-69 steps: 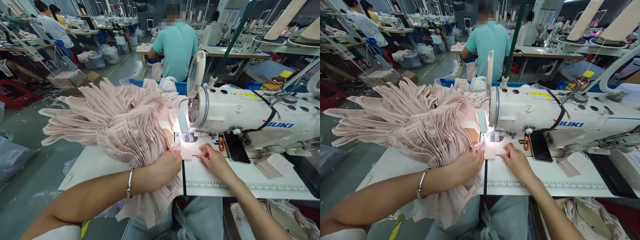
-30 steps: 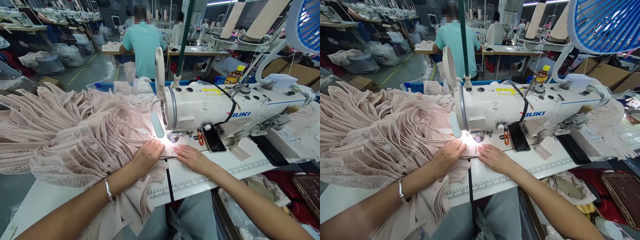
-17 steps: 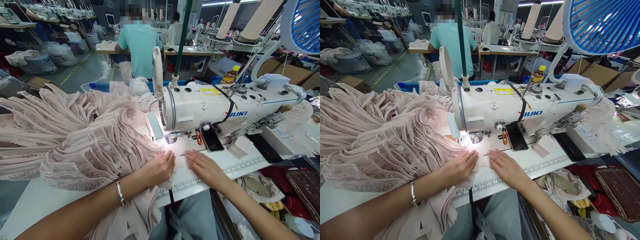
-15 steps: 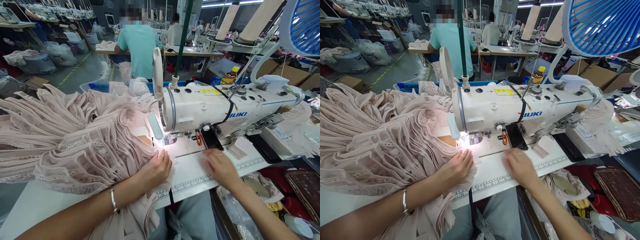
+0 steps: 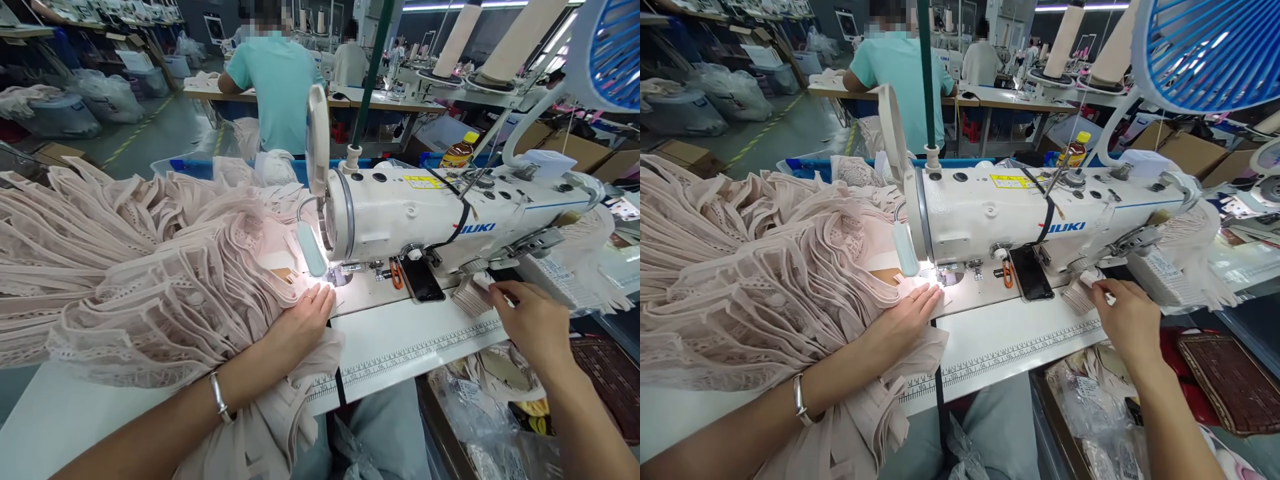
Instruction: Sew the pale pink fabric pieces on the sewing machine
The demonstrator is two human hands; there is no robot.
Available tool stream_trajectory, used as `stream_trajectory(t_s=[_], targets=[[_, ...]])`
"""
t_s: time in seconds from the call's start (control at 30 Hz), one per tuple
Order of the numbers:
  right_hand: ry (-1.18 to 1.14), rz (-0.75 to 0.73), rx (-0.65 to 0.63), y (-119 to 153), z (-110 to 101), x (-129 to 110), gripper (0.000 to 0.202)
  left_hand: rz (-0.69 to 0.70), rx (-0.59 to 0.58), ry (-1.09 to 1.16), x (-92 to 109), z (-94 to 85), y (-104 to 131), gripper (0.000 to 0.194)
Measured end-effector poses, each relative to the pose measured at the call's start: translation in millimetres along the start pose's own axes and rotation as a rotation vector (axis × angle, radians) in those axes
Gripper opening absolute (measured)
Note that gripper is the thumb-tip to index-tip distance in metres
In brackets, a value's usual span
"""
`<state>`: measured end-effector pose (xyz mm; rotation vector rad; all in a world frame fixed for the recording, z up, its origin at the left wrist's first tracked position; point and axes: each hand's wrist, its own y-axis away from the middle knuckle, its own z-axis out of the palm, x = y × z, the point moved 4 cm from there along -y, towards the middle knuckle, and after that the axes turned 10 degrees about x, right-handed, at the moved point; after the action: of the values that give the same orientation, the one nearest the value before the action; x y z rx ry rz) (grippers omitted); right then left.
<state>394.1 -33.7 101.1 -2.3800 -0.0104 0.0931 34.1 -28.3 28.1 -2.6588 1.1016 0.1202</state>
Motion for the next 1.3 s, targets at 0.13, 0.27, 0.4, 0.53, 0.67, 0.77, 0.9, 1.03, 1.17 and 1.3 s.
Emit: stream_trajectory(t_s=[0.13,0.27,0.4,0.53,0.67,0.77,0.9,1.03,1.17,1.3], targets=[[-0.178,-0.126,0.172,9.7,4.7,-65.7,0.027,0.031,-0.008,-0.042,4.1,0.4,-2.7,0.041],[-0.633,-0.119,-0.258,20.4,50.2,-127.4,0.030,0.055,0.084,-0.101,7.2,3.3,0.2,0.040],[-0.554,-0.090,-0.382,11.6,101.4,-147.9,0.034,0.020,0.124,-0.153,6.0,7.1,4.4,0.043],[-0.324,-0.325,-0.271,8.9,119.8,-160.4,0.032,-0.016,0.121,-0.143,4.5,8.5,3.7,0.042],[-0.227,-0.587,-0.317,21.6,110.6,-182.2,0.018,-0.003,0.170,-0.127,6.8,8.2,4.2,0.041],[-0.143,-0.696,-0.338,23.1,102.8,-193.8,0.016,0.015,0.171,-0.140,8.8,9.4,5.4,0.040],[-0.042,-0.700,-0.455,16.1,101.8,-200.7,0.014,0.026,0.186,-0.155,9.2,8.8,5.3,0.038],[-0.002,-0.690,-0.522,14.9,99.9,-204.7,0.012,0.012,0.208,-0.171,8.3,4.5,3.3,0.037],[-0.042,-0.698,-0.483,16.1,99.1,-201.1,0.017,-0.010,0.201,-0.152,7.7,2.8,1.8,0.038],[-0.243,-0.528,-0.603,8.9,108.1,-185.9,0.023,-0.016,0.158,-0.080,7.5,8.6,2.0,0.033]])
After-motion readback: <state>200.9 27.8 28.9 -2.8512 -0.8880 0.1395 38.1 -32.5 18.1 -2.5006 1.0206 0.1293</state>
